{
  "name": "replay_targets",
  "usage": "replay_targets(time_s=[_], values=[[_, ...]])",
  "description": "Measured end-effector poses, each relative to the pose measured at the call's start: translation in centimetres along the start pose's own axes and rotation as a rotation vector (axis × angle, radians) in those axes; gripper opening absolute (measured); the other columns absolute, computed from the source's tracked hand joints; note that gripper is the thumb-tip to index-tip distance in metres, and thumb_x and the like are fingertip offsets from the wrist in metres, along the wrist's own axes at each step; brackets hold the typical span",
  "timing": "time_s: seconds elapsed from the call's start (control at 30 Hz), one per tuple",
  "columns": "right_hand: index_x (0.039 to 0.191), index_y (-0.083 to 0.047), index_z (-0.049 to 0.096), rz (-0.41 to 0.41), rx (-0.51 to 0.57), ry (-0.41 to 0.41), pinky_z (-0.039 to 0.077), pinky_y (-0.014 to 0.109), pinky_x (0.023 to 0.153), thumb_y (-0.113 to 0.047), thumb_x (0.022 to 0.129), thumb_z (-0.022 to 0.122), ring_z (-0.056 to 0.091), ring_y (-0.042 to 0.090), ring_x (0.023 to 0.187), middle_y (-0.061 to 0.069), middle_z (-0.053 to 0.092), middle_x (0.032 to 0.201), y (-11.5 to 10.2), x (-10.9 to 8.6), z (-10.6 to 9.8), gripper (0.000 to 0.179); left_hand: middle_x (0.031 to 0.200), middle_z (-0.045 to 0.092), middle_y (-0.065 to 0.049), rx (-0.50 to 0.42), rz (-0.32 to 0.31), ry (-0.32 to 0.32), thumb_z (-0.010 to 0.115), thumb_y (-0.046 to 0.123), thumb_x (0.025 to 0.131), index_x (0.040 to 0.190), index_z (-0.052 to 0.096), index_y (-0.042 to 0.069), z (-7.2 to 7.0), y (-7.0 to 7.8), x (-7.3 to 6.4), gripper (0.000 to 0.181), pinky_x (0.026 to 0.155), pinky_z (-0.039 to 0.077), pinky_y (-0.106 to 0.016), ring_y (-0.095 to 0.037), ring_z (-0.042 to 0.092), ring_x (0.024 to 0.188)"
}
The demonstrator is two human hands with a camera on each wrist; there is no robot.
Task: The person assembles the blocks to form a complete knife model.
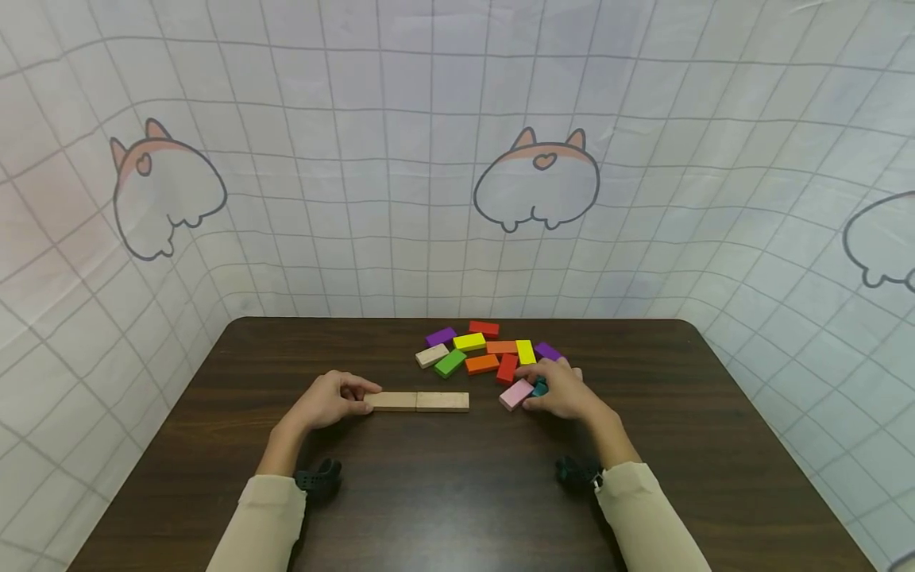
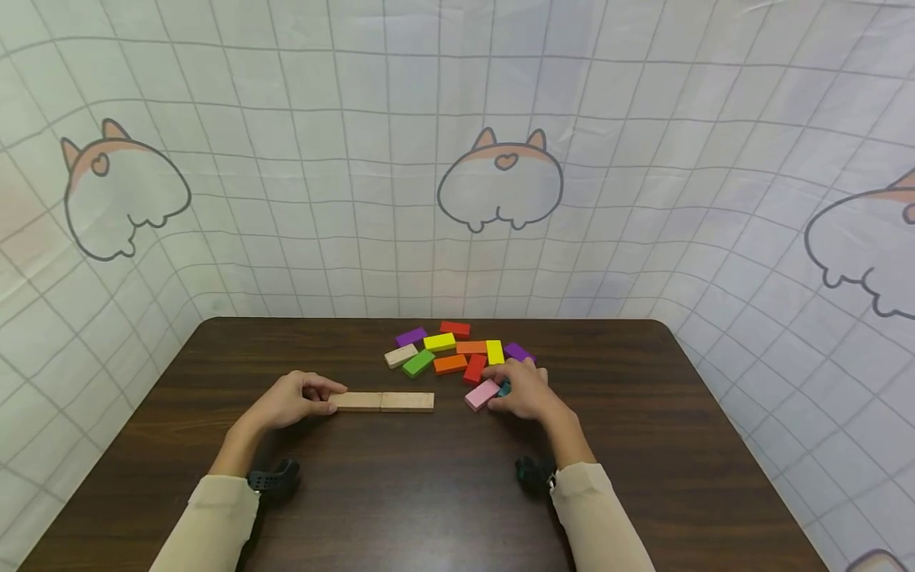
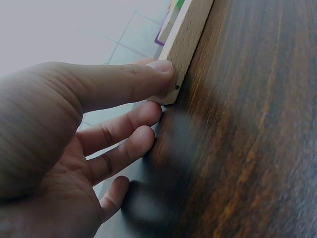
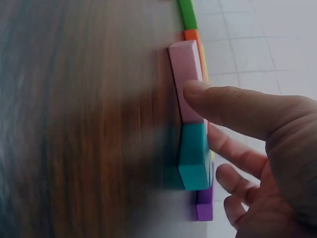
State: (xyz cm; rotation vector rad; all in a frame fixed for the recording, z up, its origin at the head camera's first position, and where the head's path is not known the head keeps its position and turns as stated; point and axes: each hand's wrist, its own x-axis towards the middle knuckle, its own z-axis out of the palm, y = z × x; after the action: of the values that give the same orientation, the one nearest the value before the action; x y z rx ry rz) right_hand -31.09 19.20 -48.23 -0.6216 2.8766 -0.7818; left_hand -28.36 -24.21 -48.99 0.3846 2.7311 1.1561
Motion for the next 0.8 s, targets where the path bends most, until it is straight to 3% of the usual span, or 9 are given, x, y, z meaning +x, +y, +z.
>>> replay_targets(time_s=[0.13,0.37,0.8], values=[[0.126,-0.017,0.073,-0.023,-0.021,-0.010,0.025,0.046,0.085,-0.019,0.086,0.083,0.044,0.027,0.106,0.004,0.066,0.112,0.1,0.2,-0.1,0.041,0.092,0.064,-0.003,-0.002,0.001,0.004,0.080,0.014,0.089,0.115,0.079,0.015,0.0,-0.1,0.0,0.026,0.065,0.046,-0.031,-0.018,0.053,0.076],[0.109,-0.020,0.076,-0.034,-0.043,-0.023,0.025,0.046,0.085,-0.021,0.084,0.085,0.048,0.020,0.096,-0.005,0.066,0.093,0.4,0.8,0.3,0.026,0.090,0.064,-0.003,-0.013,-0.002,-0.006,0.080,0.014,0.089,0.115,0.079,0.015,0.1,-0.1,-0.1,0.026,0.064,0.045,-0.031,-0.018,0.053,0.074],[0.101,-0.019,0.076,-0.066,-0.044,0.030,0.023,0.045,0.084,-0.027,0.081,0.089,0.047,0.017,0.088,-0.007,0.062,0.079,-1.1,0.4,0.7,0.025,0.090,0.064,-0.003,-0.011,-0.006,-0.003,0.080,0.014,0.089,0.115,0.079,0.015,0.2,-0.1,0.0,0.027,0.064,0.045,-0.031,-0.018,0.053,0.074]])
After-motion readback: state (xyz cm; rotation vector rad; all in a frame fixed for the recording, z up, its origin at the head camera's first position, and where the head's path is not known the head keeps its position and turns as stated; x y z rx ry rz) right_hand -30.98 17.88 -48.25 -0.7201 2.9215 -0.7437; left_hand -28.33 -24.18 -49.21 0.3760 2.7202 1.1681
